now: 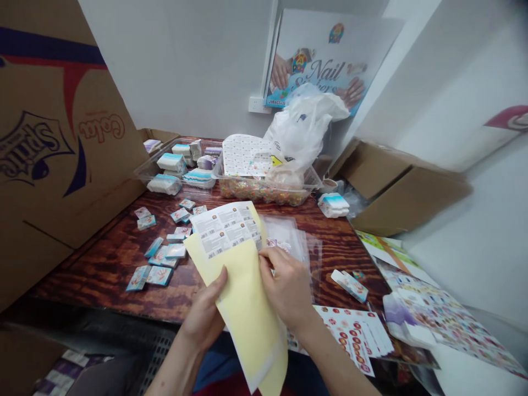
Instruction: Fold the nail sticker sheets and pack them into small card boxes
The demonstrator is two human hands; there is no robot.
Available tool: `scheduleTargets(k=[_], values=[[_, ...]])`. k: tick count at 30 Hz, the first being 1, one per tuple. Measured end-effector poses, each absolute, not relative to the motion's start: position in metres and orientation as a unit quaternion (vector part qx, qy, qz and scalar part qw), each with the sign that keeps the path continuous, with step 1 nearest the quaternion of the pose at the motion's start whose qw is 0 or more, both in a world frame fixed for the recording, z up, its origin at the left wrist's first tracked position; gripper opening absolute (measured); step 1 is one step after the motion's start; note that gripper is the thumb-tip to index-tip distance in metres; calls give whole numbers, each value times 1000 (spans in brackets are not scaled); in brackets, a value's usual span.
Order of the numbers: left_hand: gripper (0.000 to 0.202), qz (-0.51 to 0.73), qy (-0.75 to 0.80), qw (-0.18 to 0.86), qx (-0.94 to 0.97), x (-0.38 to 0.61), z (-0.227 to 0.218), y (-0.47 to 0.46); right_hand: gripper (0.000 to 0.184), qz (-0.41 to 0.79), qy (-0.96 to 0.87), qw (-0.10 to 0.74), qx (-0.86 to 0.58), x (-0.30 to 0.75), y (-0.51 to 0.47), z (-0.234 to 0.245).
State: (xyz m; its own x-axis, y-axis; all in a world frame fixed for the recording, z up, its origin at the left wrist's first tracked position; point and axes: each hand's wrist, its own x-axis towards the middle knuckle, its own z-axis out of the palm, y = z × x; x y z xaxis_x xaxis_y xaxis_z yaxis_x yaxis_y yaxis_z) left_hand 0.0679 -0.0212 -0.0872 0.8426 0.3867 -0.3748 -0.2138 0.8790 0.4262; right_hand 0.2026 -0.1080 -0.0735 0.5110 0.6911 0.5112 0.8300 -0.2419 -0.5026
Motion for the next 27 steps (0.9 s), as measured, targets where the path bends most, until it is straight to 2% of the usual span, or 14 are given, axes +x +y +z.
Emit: scheduleTargets(k=[5,12,21,27], values=[[43,168,255,936,176,67,-84,-20,22,-72,-474,406,-778,203,-106,-74],[40,144,237,944,178,66,-88,-18,16,86,-419,466,-775,211,-110,-64],[35,143,226,947,179,65,-96,-18,17,19,-421,397,-815,205,-107,-65],[41,154,261,934,189,64,-91,-18,22,57,-424,428,-796,205,-108,-67]])
